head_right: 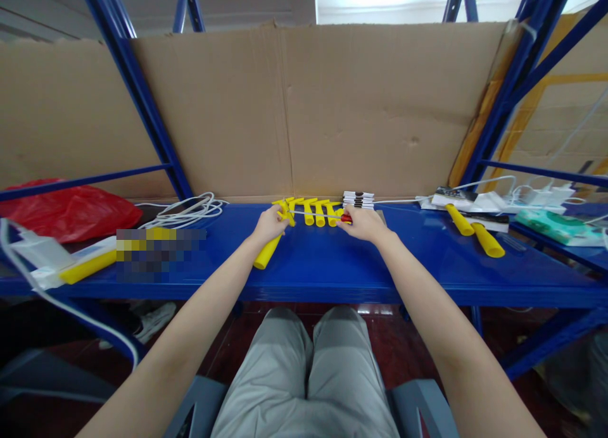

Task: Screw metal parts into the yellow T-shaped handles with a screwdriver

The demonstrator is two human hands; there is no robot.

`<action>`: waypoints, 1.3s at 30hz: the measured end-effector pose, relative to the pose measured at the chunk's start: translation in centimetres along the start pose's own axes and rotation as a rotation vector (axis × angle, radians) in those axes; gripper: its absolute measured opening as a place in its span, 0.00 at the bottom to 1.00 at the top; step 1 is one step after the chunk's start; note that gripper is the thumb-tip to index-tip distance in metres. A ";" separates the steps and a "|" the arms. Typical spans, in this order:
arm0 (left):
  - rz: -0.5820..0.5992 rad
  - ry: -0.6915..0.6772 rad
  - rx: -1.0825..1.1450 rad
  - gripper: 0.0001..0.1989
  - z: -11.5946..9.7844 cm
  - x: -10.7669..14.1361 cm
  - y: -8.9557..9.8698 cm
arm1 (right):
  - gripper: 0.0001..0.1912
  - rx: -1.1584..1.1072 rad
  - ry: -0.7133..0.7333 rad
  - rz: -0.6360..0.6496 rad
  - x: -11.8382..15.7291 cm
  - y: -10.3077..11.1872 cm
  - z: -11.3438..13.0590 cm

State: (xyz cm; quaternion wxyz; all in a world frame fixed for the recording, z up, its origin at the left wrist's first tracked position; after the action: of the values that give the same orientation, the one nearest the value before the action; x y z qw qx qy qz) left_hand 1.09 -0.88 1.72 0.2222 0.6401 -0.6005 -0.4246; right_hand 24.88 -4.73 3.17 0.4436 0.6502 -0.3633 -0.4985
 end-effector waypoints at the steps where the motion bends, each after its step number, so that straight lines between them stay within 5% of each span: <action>1: 0.000 0.000 -0.001 0.10 0.0 0.0 0.0 | 0.17 -0.008 0.010 0.012 0.0 0.0 0.1; 10: -0.006 0.010 -0.026 0.11 0.0 0.0 0.0 | 0.14 -0.022 0.065 -0.059 -0.1 0.0 -0.1; 33: 0.003 0.012 -0.109 0.08 -0.3 0.2 0.3 | 0.10 -0.091 0.060 0.038 -0.1 -0.1 0.3; 39: 0.001 0.005 -0.121 0.09 -0.5 0.2 0.3 | 0.16 -0.062 -0.003 0.045 0.0 -0.1 0.0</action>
State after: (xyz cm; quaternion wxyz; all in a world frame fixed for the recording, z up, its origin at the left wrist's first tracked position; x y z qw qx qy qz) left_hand 1.28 -1.27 2.14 0.2621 0.6262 -0.5733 -0.4588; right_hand 24.89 -4.74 3.05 0.4740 0.6270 -0.3632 -0.5003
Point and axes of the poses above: each hand's wrist, its own x-axis away from the middle knuckle, its own y-axis out of the back of the hand, z = x × y, the point moved 6 cm from there along -x, towards the middle knuckle, and after that the axes turned 5 degrees about z, right-handed, at the moved point
